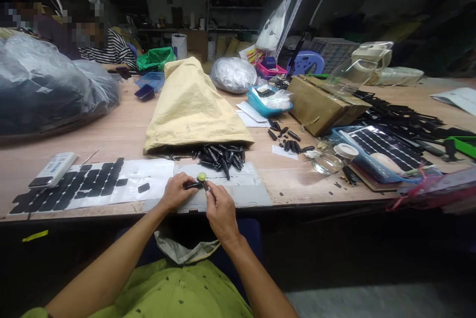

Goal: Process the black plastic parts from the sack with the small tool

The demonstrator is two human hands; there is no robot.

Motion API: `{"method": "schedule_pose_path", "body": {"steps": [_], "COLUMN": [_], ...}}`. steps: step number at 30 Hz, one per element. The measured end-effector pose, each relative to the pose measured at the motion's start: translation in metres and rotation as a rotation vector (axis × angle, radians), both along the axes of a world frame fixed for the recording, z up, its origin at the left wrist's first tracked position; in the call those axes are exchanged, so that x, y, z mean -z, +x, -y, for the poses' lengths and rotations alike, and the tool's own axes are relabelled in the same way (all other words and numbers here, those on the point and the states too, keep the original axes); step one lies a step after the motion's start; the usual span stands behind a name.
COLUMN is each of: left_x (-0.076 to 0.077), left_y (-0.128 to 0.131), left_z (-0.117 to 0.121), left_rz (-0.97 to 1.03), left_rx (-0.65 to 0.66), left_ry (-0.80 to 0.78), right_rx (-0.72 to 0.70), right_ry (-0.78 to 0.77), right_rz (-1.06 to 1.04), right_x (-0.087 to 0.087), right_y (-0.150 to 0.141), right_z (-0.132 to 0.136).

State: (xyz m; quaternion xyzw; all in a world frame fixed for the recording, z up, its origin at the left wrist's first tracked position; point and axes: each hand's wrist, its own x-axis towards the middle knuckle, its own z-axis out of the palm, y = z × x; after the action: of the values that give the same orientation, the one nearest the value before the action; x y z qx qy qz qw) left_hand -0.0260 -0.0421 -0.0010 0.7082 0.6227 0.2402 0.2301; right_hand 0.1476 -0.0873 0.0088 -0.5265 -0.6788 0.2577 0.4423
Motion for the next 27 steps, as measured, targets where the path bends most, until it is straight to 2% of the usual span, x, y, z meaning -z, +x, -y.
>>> {"method": "schedule_pose_path", "body": {"steps": [3,8,13,19,23,27], "left_x": [-0.001,0.0,0.0,-0.001,-0.002,-0.001], "left_y": [0.0,0.001,0.002,0.002,0.002,0.003], "left_z": [0.0,0.001,0.001,0.001,0.001,0.002], "left_rz": [-0.02,-0.018,-0.013,-0.014,-0.032,-0.061], "left_rx": [0.0,-0.019,-0.02,-0.014,-0.008,-0.013], "left_ry": [-0.01,-0.005,0.002,-0.018,-0.004,0.012], "right_rx": [-0.016,-0.001,0.054,0.052,0.234,0.566], "right_ry": [0.055,0.015,0.055,-0.027,-0.007,-0.092], "right_rz": [0.059,0.164,0.099,0.064,0.092,0.331], "right_x": [0.004,0.009,0.005,0.01,0.004,0.002], "right_y": [-0.005,-0.006,-0.001,0.004,0.034,0.083], "right_z": [0.002,0.004,0.0,-0.001,-0.019,-0.053]}}
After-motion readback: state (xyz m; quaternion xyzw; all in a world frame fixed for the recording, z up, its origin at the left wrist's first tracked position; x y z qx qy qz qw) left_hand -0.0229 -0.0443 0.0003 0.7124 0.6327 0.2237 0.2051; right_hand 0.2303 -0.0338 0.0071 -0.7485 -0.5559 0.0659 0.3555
